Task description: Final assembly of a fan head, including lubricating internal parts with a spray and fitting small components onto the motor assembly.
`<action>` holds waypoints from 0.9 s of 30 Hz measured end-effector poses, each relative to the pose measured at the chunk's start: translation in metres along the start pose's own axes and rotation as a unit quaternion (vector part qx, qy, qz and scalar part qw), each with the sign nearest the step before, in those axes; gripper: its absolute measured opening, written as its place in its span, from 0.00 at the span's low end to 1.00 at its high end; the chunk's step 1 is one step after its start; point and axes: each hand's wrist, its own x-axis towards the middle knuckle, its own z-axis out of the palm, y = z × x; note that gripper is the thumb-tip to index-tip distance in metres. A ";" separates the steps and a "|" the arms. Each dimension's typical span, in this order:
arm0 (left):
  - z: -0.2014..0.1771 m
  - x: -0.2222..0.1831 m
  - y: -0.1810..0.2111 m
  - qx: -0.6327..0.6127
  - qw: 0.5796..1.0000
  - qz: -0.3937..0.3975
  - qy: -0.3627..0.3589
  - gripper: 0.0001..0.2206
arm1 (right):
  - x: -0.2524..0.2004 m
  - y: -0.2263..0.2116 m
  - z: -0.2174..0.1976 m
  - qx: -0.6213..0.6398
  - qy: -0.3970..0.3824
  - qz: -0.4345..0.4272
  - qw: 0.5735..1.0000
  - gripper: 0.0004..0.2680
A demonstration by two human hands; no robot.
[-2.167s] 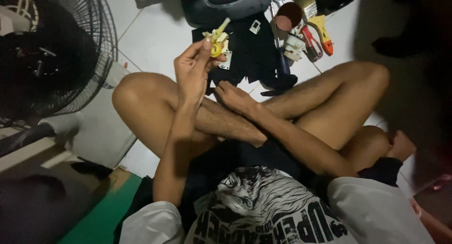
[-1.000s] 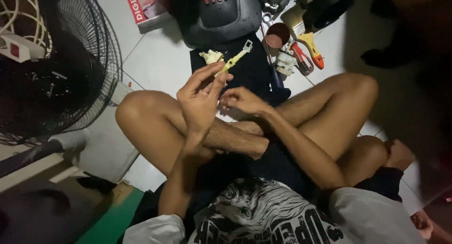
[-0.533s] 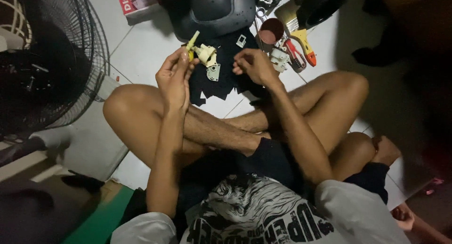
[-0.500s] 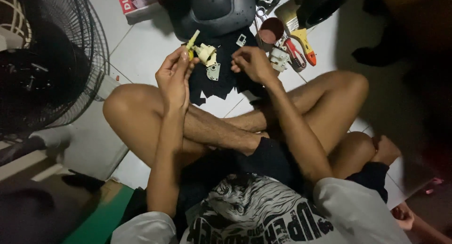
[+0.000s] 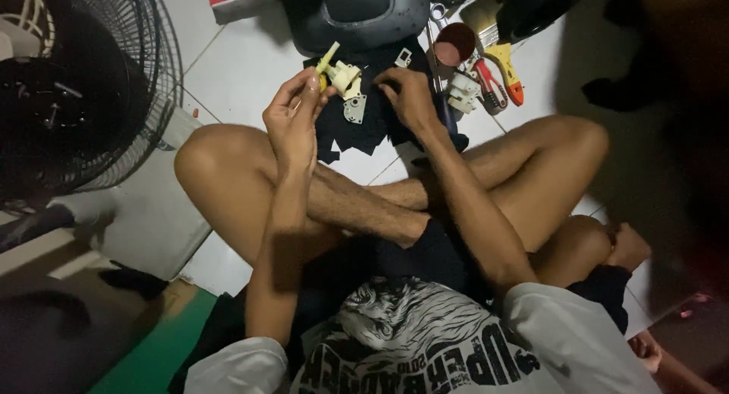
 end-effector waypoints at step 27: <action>-0.004 0.000 0.008 -0.032 0.997 -0.048 -0.056 0.13 | 0.025 0.036 0.042 -0.371 0.011 -0.051 0.927 0.05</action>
